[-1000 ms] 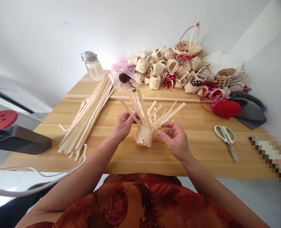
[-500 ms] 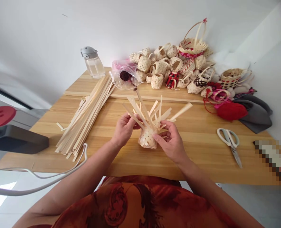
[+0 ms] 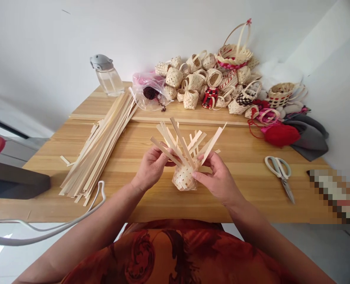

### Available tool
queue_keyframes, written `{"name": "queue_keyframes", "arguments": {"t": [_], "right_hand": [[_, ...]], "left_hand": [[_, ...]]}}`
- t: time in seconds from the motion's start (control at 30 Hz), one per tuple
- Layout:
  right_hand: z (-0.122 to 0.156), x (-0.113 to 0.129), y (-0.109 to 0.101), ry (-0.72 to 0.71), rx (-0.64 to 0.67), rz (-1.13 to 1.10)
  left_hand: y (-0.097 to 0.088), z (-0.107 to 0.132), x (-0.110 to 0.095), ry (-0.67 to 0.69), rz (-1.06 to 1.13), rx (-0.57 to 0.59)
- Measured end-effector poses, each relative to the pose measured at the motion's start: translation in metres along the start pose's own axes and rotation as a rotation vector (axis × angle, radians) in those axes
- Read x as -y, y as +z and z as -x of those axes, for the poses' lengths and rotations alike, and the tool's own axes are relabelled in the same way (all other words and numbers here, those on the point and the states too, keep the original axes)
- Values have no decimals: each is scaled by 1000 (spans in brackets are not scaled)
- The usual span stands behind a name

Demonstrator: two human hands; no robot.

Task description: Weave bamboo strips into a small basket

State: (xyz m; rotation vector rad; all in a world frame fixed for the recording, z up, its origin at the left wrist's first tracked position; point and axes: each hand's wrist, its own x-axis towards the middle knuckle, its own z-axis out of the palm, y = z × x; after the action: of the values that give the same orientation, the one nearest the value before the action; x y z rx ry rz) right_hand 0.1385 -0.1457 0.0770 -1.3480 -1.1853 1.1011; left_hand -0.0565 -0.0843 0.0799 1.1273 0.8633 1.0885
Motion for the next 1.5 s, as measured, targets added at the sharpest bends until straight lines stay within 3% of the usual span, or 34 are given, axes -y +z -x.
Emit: {"name": "queue_keyframes", "arguments": {"t": [0.23,0.4,0.57,0.83,1.03,1.2,1.5], "right_hand": [[9,-1,0,1,-42,-2],[12,-7,2,-105,-143,17],[13,-10,-1,-123,-112,100],[17,1,-6,-51,-66,-23],[24,6,-16,-148,-106,98],[33,-1,-13,-194,-165,86],[37,-11,-21,-42,-143,-87]], "left_hand": [[5,4,0,-42,61,15],[10,9,8,-77,165,-74],[12,12,9,-67,148,-96],[12,21,-2,-5,-3,52],[16,25,-13,78,-155,120],[22,27,-16,77,-170,105],[40,26,-21,102,-220,134]]}}
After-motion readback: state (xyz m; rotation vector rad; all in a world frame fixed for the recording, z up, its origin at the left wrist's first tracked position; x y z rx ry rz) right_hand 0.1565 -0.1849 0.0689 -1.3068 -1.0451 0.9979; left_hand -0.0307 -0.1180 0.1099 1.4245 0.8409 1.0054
